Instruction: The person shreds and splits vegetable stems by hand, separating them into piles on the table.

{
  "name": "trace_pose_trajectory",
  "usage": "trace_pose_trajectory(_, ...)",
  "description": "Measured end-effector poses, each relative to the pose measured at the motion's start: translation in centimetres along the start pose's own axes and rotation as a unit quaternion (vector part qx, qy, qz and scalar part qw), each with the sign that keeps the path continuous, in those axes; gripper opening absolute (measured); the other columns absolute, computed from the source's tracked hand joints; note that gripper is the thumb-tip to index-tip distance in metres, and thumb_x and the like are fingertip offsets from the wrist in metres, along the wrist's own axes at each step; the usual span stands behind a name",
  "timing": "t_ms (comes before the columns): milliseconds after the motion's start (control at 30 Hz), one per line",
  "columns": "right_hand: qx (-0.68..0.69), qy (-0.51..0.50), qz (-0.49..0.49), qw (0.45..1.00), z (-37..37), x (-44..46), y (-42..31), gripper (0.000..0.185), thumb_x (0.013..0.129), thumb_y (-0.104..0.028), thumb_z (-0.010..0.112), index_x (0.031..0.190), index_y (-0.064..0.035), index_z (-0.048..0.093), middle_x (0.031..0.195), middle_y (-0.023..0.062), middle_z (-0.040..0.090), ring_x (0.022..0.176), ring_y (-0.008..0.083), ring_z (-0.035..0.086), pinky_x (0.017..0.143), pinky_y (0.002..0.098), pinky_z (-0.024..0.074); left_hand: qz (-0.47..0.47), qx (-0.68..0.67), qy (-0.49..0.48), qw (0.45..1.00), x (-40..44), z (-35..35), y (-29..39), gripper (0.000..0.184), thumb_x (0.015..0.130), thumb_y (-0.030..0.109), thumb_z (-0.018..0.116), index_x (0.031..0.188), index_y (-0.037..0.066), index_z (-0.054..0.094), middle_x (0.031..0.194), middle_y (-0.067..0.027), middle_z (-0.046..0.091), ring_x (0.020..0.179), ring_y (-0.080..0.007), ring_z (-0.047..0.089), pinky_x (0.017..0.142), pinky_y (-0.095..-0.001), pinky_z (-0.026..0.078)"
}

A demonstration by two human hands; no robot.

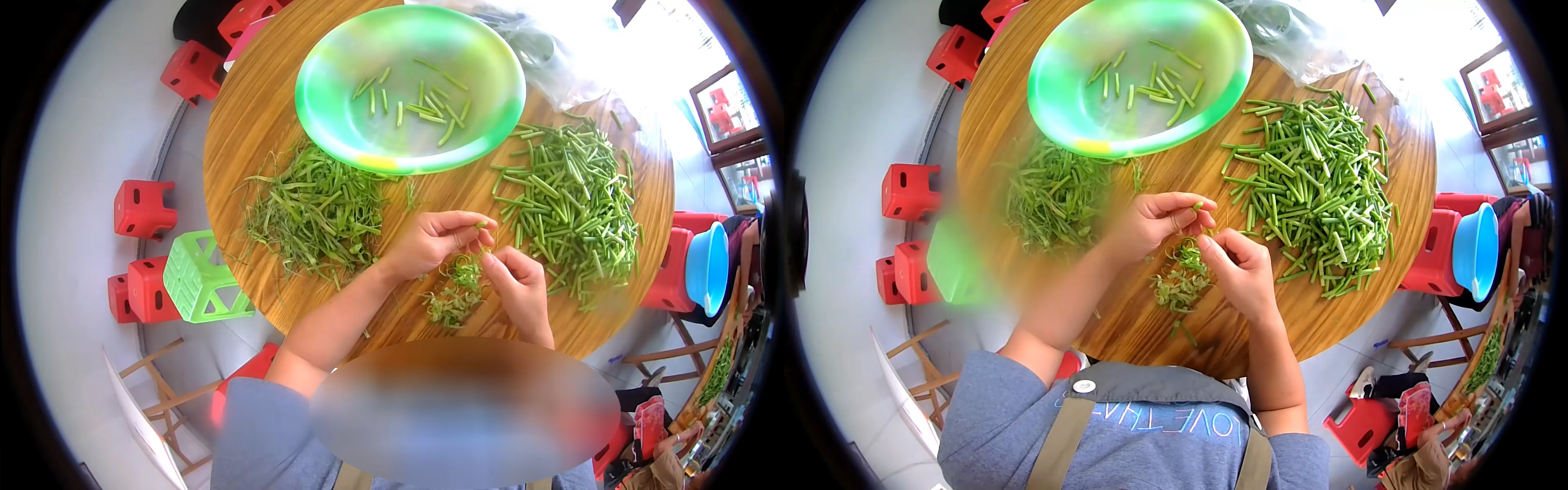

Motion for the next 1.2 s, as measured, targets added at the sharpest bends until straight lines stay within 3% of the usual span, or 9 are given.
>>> trace_pose_trajectory(67, 0.002, 0.014, -0.013, 1.0, -0.2, 0.2, 0.3, 0.013, 0.085, -0.011, 0.064, 0.078, -0.0006, 0.06, 0.061, -0.0073, 0.049, 0.055, 0.0002, 0.039, 0.047, 0.0171, 0.0293, 0.011, 0.001, 0.012, 1.0, 0.0, 0.1, -0.4, 0.022, 0.09, 0.002, 0.05, 0.11, 0.001, 0.061, 0.099, -0.0069, 0.063, 0.092, -0.012, 0.059, 0.082, -0.0259, 0.047)
trace_pose_trajectory(200, 0.058, 0.044, 0.004, 0.997, -0.1, 0.1, -0.6, 0.013, 0.085, -0.01, 0.063, 0.092, 0.0008, 0.065, 0.066, -0.0038, 0.057, 0.056, 0.0001, 0.045, 0.049, 0.0152, 0.0347, 0.108, 0.151, 0.005, 0.983, -0.2, 0.4, 0.2, 0.023, 0.087, -0.004, 0.053, 0.107, 0.002, 0.062, 0.1, -0.0066, 0.064, 0.093, -0.0144, 0.059, 0.083, -0.0273, 0.047)
trace_pose_trajectory(367, 0.067, 0.036, 0.024, 0.997, -0.5, 0.2, 0.0, 0.014, 0.086, -0.01, 0.061, 0.095, 0.0009, 0.065, 0.066, -0.0016, 0.059, 0.054, 0.0005, 0.044, 0.047, 0.0155, 0.0345, 0.201, 0.296, -0.01, 0.934, -0.4, 0.6, 0.9, 0.028, 0.081, -0.009, 0.054, 0.105, 0.002, 0.063, 0.099, -0.01, 0.064, 0.091, -0.0208, 0.061, 0.082, -0.0299, 0.048)
trace_pose_trajectory(567, 0.047, 0.047, 0.0, 0.998, -0.8, 0.3, -0.1, 0.014, 0.087, -0.01, 0.06, 0.093, 0.0016, 0.065, 0.067, -0.0017, 0.058, 0.053, 0.0006, 0.043, 0.046, 0.0155, 0.0334, 0.236, 0.348, -0.009, 0.907, -0.4, 1.0, 1.0, 0.038, 0.073, -0.017, 0.049, 0.103, 0.001, 0.063, 0.096, -0.0114, 0.065, 0.09, -0.0239, 0.061, 0.081, -0.0328, 0.048)
trace_pose_trajectory(867, 0.075, 0.058, 0.022, 0.995, -1.3, 0.3, 0.7, 0.011, 0.084, -0.006, 0.06, 0.09, 0.0017, 0.065, 0.067, -0.0022, 0.057, 0.054, 0.0003, 0.043, 0.047, 0.0152, 0.0313, 0.311, 0.391, 0.02, 0.866, -0.6, 1.3, 0.7, 0.031, 0.073, -0.01, 0.055, 0.098, 0.005, 0.066, 0.088, -0.0109, 0.066, 0.083, -0.0262, 0.062, 0.075, -0.0333, 0.05)
trace_pose_trajectory(967, 0.09, 0.068, 0.015, 0.993, -1.5, 0.2, 0.7, 0.01, 0.084, -0.005, 0.059, 0.089, 0.0017, 0.065, 0.067, -0.0024, 0.057, 0.054, 0.0003, 0.043, 0.047, 0.0152, 0.0311, 0.289, 0.337, 0.023, 0.896, -0.6, 1.6, 0.4, 0.031, 0.073, -0.007, 0.059, 0.101, 0.005, 0.065, 0.091, -0.0105, 0.066, 0.083, -0.026, 0.062, 0.075, -0.033, 0.05)
trace_pose_trajectory(1000, 0.099, 0.071, 0.013, 0.992, -1.5, 0.2, 0.7, 0.01, 0.083, -0.005, 0.059, 0.089, 0.0017, 0.065, 0.067, -0.0024, 0.057, 0.054, 0.0003, 0.043, 0.047, 0.0153, 0.0311, 0.309, 0.359, 0.036, 0.88, -0.6, 1.8, 0.8, 0.031, 0.074, -0.005, 0.061, 0.102, 0.005, 0.065, 0.092, -0.0103, 0.066, 0.083, -0.0253, 0.062, 0.075, -0.0326, 0.05)
trace_pose_trajectory(1100, 0.095, 0.104, -0.013, 0.99, -1.7, 0.2, 0.6, 0.008, 0.082, -0.003, 0.059, 0.086, 0.0017, 0.064, 0.066, -0.0032, 0.056, 0.054, 0.001, 0.042, 0.047, 0.0166, 0.0313, 0.336, 0.398, 0.09, 0.849, -1.0, 2.4, 2.6, 0.033, 0.075, -0.001, 0.065, 0.107, 0.006, 0.063, 0.096, -0.0103, 0.064, 0.085, -0.0237, 0.062, 0.077, -0.0317, 0.05)
trace_pose_trajectory(1200, -0.069, 0.16, -0.147, 0.974, -1.8, -0.1, -1.1, 0.004, 0.079, 0.001, 0.06, 0.082, 0.0015, 0.063, 0.065, -0.0022, 0.054, 0.053, 0.0024, 0.042, 0.046, 0.0185, 0.0317, 0.272, 0.386, 0.139, 0.87, -1.8, 2.1, 3.5, 0.033, 0.077, 0.002, 0.066, 0.109, 0.006, 0.062, 0.096, -0.011, 0.063, 0.085, -0.0226, 0.061, 0.076, -0.0295, 0.049)
Point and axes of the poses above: each hand's wrist, its own x-axis towards the middle knuckle, its own z-axis out of the palm, y = z × x, the point moved 5 cm from there along x, towards the middle knuckle
